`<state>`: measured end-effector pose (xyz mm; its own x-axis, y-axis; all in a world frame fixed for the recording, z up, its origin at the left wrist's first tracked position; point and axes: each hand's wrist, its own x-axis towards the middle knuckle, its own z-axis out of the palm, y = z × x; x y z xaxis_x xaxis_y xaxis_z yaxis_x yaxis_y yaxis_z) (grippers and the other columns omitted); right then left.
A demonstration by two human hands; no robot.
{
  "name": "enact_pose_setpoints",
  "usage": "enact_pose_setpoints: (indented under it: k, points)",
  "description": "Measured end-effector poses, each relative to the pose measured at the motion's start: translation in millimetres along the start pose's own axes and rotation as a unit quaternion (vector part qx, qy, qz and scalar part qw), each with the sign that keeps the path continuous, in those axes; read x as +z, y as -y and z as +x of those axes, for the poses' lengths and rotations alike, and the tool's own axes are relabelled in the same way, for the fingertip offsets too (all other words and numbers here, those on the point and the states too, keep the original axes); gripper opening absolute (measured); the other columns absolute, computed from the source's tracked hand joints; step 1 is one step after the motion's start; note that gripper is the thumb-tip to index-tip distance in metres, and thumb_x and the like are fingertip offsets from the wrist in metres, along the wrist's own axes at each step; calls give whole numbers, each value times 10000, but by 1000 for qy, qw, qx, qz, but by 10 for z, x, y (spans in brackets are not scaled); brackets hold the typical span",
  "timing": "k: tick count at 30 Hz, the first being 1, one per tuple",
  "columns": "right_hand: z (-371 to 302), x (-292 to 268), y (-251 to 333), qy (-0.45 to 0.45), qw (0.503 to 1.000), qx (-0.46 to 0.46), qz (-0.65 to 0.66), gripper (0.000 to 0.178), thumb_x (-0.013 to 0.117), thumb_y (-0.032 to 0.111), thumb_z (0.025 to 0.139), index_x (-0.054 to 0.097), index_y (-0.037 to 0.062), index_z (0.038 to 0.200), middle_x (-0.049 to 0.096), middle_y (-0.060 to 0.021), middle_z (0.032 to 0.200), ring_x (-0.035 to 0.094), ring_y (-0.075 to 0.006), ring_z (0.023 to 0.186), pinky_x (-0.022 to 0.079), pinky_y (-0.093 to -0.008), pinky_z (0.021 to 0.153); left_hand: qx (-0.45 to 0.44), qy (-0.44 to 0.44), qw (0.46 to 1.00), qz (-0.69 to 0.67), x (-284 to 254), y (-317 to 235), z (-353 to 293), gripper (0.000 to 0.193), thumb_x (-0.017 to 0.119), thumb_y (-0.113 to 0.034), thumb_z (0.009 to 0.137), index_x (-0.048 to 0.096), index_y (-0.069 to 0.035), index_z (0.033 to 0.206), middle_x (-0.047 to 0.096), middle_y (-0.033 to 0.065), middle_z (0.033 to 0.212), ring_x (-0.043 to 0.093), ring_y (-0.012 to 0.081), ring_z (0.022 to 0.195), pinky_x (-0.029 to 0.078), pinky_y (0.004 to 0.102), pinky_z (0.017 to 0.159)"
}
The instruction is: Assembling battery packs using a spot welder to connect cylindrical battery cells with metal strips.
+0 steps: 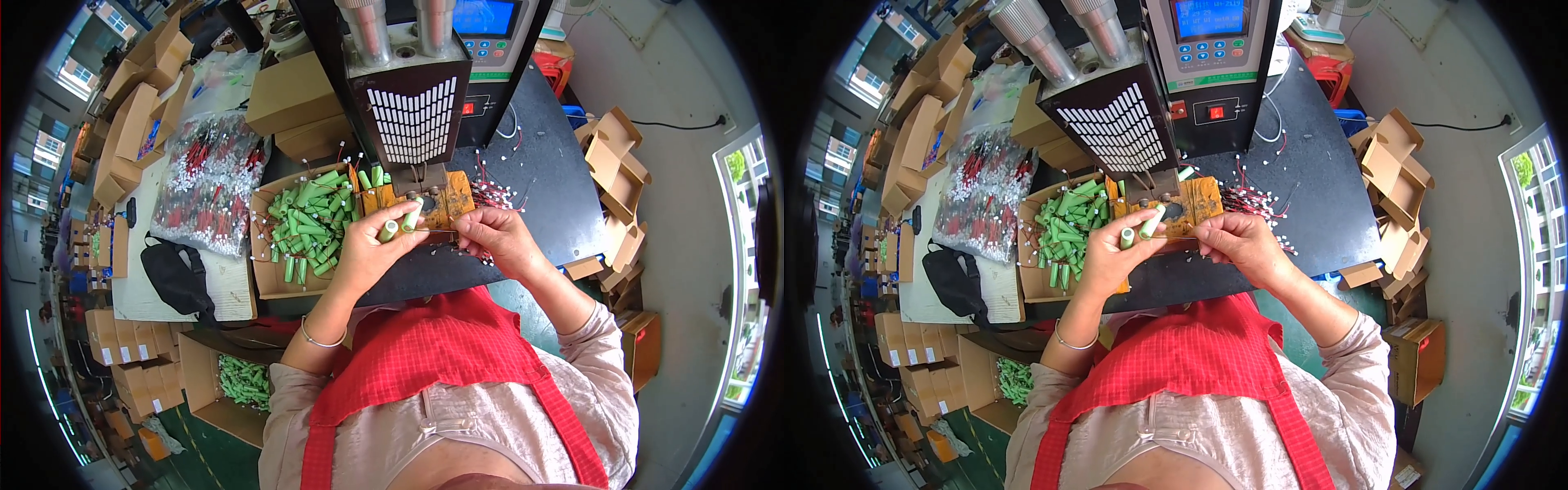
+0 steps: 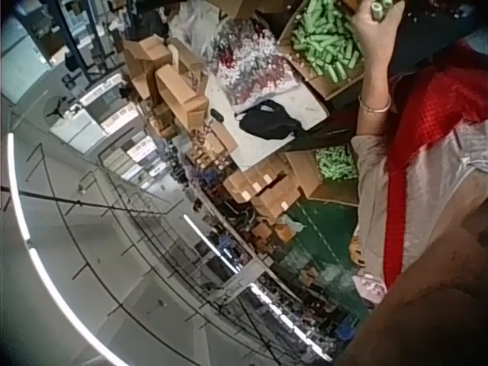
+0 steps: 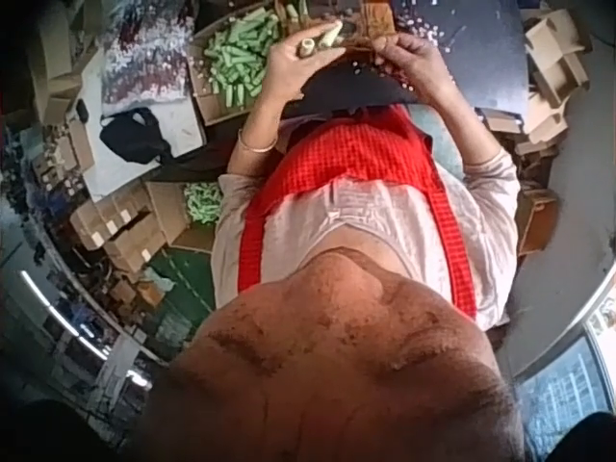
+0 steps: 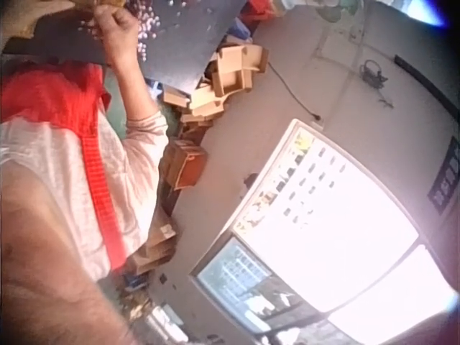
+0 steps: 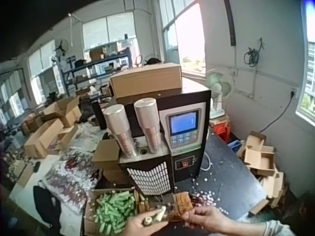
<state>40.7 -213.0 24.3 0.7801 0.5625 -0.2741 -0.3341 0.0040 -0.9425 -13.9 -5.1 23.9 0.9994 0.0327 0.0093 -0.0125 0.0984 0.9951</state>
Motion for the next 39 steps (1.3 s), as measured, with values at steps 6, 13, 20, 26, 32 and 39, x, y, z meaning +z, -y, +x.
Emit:
enact_pose_setpoints:
  k: [6, 13, 20, 26, 32, 39]
  points:
    - [148, 86, 88, -17, 992, -50, -119, 232, 563, 240, 890, 605, 16, 851, 549, 11, 670, 466, -34, 570, 383, -181, 500, 12, -29, 999, 23, -136, 190, 91, 227, 682, -37, 767, 592, -26, 975, 602, -2, 862, 526, 53, 727, 439, 190, 613]
    - [302, 177, 160, -6, 991, -3, -131, 246, 556, 261, 890, 608, 26, 843, 531, 19, 645, 439, -29, 538, 375, -178, 487, 91, -19, 971, 221, -31, 94, 174, 236, 647, -78, 781, 601, -40, 1010, 643, 129, 810, 625, 173, 692, 476, 283, 641]
    - [406, 157, 161, -15, 990, -19, -139, 209, 549, 210, 892, 612, 17, 845, 540, 10, 640, 443, -36, 533, 371, -183, 476, 94, -24, 962, 254, -21, 58, 258, 183, 634, -92, 792, 618, -40, 967, 621, 113, 699, 598, 169, 593, 464, 286, 570]
    - [308, 114, 167, 15, 992, -25, -121, 275, 522, 261, 912, 617, 4, 896, 590, -2, 689, 526, -51, 579, 440, -199, 521, 53, -30, 977, 206, -67, 141, 231, 180, 625, -82, 815, 622, -14, 981, 628, 53, 723, 585, 112, 617, 465, 244, 562]
    - [355, -1016, 160, -192, 836, -271, -436, 116, 600, 45, 775, 641, 31, 882, 617, -117, 805, 618, -228, 723, 493, -319, 637, 21, -174, 968, 182, -795, 14, 12, 275, 611, -69, 828, 580, -14, 1096, 611, 43, 887, 574, 94, 685, 471, 196, 571]
    - [243, -1639, -56, -23, 708, -244, -663, 205, 589, 3, 689, 648, 89, 865, 574, -72, 964, 547, -248, 955, 485, -352, 778, 105, -163, 889, 415, -1143, 37, -258, 236, 601, -139, 848, 601, -3, 1041, 523, 51, 1039, 510, 86, 808, 425, 195, 665]
